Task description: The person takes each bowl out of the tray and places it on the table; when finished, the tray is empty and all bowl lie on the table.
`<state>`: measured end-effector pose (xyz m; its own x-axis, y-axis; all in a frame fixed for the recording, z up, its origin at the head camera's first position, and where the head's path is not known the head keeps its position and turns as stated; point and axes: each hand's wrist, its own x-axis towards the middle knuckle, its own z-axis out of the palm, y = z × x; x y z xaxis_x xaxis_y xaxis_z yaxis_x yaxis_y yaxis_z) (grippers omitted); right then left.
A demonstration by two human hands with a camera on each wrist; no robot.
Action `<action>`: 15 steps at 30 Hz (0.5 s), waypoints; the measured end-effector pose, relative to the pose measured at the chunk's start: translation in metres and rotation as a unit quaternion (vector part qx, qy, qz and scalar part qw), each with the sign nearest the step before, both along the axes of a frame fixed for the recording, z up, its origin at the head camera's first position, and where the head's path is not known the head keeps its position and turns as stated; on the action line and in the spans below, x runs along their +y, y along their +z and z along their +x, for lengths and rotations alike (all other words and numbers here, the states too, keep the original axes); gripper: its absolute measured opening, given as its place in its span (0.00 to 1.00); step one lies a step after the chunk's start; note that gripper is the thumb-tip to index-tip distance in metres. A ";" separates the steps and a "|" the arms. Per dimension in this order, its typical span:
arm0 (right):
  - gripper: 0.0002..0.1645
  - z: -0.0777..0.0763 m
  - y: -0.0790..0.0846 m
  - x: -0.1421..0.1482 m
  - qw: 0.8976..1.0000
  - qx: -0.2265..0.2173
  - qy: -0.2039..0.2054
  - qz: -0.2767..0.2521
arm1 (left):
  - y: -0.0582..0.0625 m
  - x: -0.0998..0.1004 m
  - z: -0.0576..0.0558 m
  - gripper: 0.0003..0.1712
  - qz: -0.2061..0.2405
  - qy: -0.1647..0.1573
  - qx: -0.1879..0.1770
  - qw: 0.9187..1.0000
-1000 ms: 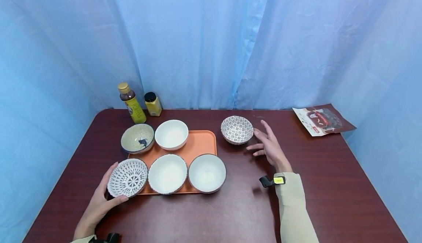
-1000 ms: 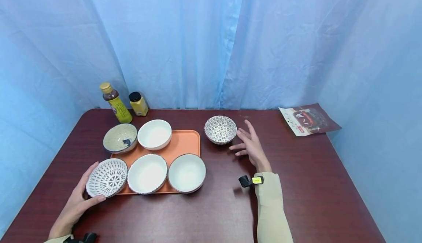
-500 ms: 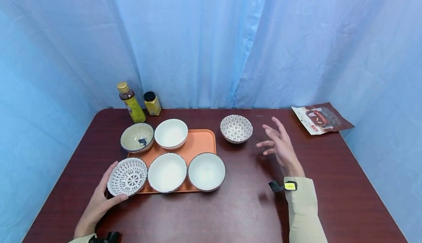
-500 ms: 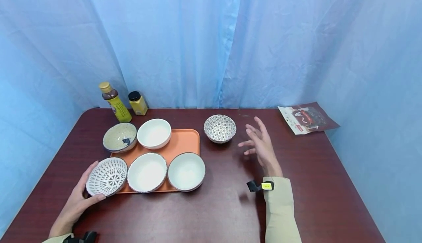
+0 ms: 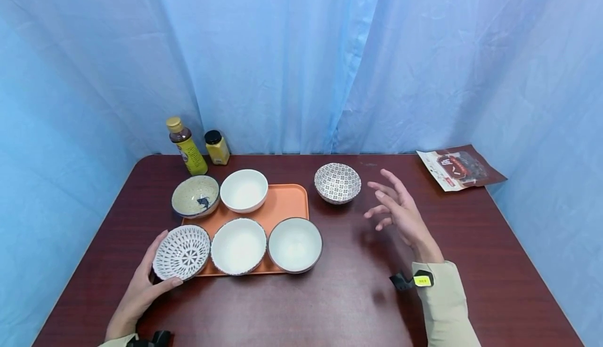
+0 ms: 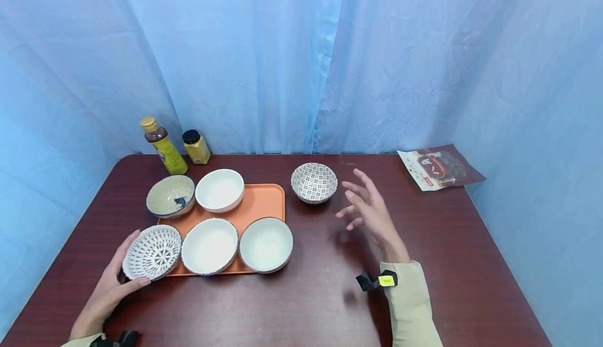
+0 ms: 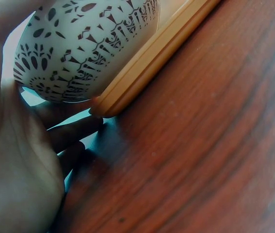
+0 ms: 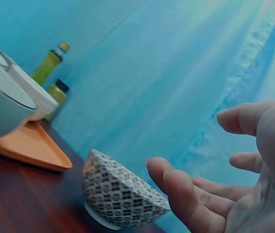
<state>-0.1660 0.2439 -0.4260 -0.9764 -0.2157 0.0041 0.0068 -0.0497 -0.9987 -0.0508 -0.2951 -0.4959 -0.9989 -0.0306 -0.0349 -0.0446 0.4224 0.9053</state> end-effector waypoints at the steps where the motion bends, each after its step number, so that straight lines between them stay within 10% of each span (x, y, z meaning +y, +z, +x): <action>1: 0.36 0.001 0.000 -0.002 1.000 0.001 0.005 0.006 | 0.000 0.000 0.000 0.60 0.001 0.000 -0.001 1.000; 15: 0.38 0.012 -0.007 -0.032 0.994 -0.023 0.086 0.056 | -0.001 0.000 0.000 0.61 0.011 0.000 0.002 1.000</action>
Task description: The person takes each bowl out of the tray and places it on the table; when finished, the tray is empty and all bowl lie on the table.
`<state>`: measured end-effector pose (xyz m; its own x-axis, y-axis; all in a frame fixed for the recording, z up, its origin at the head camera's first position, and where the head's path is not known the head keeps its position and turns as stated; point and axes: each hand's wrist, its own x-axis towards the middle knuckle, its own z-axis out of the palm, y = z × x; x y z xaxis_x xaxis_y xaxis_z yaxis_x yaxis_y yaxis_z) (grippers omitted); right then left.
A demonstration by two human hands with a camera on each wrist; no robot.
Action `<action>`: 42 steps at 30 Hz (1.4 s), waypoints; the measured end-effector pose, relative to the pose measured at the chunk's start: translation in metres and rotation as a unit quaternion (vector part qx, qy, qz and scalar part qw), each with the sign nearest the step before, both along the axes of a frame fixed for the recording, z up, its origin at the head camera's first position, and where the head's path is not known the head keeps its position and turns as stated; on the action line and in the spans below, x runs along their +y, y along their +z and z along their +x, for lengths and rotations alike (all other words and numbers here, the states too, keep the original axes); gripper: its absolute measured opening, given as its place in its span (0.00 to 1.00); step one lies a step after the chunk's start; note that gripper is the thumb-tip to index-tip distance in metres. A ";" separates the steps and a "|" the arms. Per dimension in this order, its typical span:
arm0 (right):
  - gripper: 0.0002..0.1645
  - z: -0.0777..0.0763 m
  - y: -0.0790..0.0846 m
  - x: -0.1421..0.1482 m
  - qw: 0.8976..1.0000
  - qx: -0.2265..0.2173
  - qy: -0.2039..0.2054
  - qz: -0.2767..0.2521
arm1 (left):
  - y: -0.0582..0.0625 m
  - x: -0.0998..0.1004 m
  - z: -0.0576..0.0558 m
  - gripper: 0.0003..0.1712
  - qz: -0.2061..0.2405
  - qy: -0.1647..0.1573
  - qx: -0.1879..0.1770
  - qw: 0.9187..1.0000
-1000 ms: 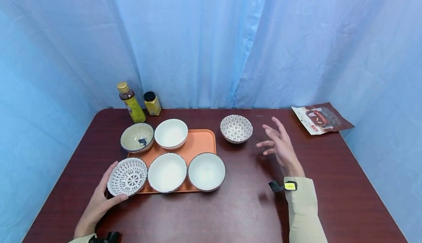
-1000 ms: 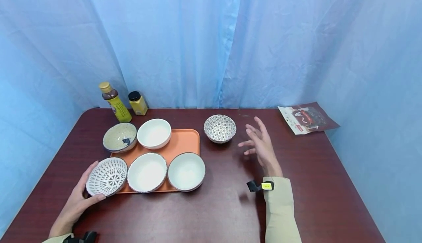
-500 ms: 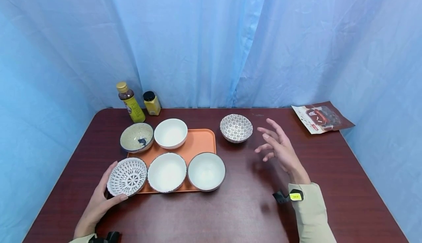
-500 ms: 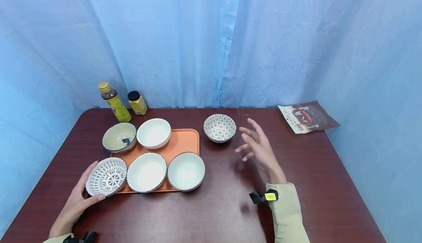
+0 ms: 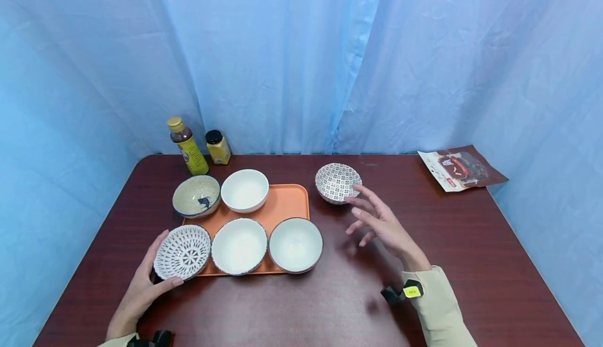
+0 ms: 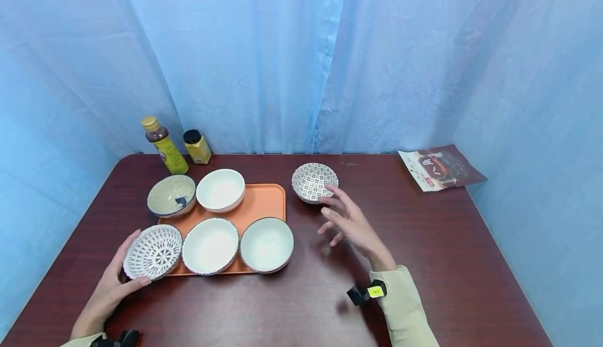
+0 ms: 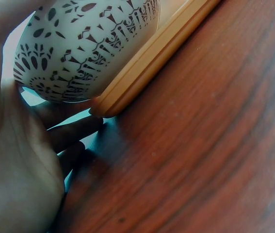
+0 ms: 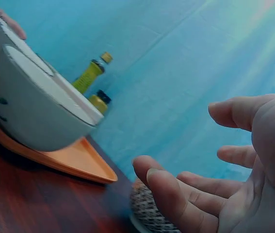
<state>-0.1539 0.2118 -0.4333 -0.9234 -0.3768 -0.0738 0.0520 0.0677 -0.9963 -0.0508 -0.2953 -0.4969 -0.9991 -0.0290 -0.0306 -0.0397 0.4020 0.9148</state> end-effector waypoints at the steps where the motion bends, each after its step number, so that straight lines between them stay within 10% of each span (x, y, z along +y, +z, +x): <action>1: 0.38 0.000 -0.001 -0.003 1.000 -0.002 0.007 0.001 | 0.000 0.000 0.000 0.61 0.001 0.000 0.001 1.000; 42: 0.47 0.020 -0.046 -0.067 0.980 -0.061 0.187 0.007 | 0.002 0.001 -0.001 0.61 -0.007 0.008 -0.023 1.000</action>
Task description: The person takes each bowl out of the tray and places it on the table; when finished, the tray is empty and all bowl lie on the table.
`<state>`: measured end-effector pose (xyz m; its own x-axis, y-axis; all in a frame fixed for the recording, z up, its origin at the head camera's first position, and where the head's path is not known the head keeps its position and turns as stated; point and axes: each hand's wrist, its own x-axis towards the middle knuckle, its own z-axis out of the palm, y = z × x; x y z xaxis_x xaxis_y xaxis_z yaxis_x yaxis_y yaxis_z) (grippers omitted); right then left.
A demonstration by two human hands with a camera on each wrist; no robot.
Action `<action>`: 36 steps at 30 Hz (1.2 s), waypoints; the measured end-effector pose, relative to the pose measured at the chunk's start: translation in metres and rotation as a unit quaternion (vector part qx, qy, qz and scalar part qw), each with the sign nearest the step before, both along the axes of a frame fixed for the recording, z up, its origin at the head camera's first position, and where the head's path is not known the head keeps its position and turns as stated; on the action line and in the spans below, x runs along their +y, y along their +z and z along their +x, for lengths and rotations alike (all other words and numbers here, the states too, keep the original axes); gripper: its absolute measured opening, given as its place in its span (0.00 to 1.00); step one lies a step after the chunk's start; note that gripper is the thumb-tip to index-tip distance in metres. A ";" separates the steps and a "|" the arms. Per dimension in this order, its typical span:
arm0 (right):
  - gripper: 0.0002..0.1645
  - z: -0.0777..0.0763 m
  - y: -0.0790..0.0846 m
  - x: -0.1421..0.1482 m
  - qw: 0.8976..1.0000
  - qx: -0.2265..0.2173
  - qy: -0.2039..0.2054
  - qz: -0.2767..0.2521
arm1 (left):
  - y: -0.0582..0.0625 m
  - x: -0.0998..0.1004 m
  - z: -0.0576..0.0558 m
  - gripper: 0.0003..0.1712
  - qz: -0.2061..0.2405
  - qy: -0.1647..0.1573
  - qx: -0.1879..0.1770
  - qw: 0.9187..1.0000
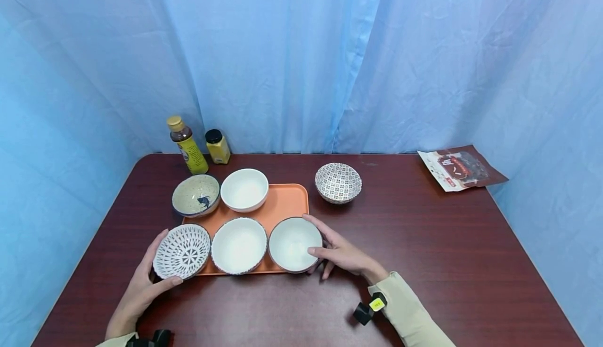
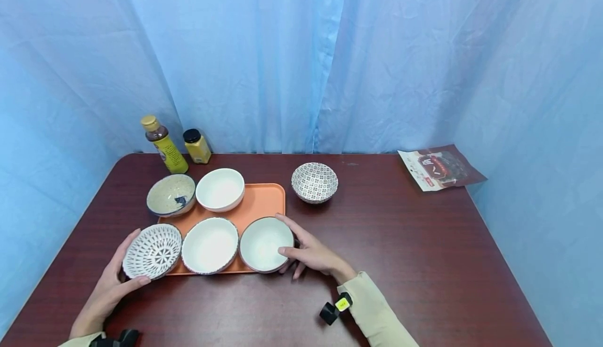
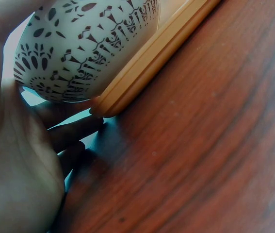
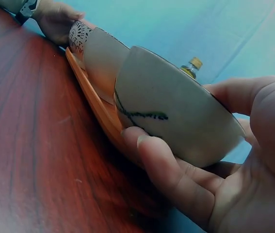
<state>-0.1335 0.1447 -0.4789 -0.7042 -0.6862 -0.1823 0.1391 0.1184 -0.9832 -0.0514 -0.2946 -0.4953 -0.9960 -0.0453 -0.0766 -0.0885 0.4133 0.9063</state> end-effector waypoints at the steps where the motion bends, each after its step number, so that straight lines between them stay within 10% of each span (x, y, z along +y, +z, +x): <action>1: 0.47 0.000 0.000 0.000 1.000 -0.001 0.000 -0.005 | 0.000 0.000 0.000 0.61 0.000 0.001 -0.004 1.000; 22: 0.46 0.000 -0.001 -0.005 0.995 -0.030 -0.045 -0.086 | 0.001 0.000 0.000 0.60 -0.013 0.000 -0.008 1.000; 36: 0.48 -0.011 0.029 0.004 0.990 -0.020 -0.103 -0.096 | 0.000 -0.001 0.000 0.60 -0.010 -0.004 0.003 1.000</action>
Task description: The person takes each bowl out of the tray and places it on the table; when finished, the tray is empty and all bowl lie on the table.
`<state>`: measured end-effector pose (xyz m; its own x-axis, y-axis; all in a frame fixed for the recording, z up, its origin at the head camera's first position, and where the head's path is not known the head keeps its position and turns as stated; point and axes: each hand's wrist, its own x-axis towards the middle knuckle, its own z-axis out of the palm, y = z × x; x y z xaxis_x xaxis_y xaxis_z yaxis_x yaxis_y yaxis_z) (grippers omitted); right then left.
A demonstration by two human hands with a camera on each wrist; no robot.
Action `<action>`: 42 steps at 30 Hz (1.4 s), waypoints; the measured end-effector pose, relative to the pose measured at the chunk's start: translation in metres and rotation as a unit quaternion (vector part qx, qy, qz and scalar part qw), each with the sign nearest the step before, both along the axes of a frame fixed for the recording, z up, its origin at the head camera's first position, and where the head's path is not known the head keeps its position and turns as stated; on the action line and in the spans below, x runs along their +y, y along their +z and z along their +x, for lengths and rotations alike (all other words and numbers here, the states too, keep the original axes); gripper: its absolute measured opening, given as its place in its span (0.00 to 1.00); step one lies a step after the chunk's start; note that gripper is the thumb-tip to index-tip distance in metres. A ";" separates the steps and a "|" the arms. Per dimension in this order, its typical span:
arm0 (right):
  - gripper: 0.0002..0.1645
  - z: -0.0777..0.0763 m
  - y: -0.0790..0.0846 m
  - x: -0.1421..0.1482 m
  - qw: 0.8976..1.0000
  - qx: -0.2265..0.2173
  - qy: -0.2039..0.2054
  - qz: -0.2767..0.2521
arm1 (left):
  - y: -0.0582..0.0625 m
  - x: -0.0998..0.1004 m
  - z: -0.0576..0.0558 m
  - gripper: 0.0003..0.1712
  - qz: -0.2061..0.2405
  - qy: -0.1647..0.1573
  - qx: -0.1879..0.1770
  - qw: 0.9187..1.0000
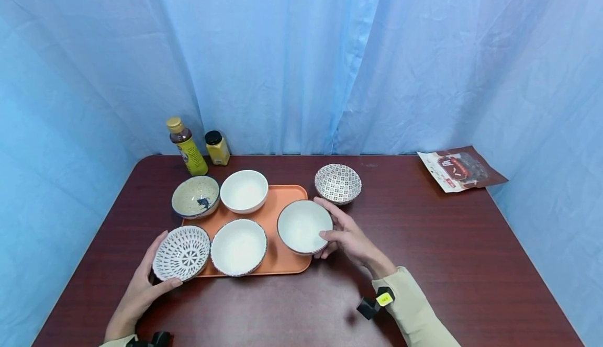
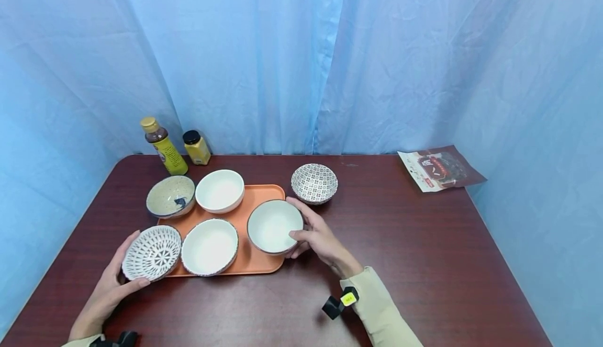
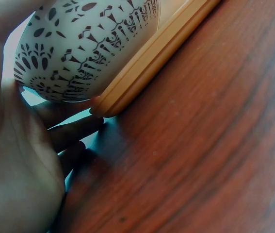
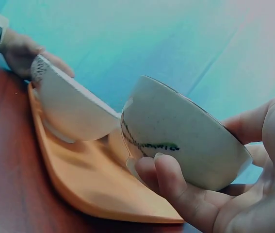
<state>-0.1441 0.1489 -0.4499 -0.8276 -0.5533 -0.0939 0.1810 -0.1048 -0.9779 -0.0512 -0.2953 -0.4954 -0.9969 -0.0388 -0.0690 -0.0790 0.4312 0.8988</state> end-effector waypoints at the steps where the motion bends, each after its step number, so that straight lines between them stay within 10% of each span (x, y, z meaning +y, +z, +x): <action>1: 0.48 -0.001 0.002 0.001 1.000 0.001 -0.004 -0.003 | 0.000 0.000 0.000 0.60 0.000 0.000 0.001 1.000; 42: 0.47 -0.051 0.039 0.064 0.982 0.021 -0.176 -0.062 | 0.003 0.002 -0.003 0.63 0.018 0.015 -0.038 0.999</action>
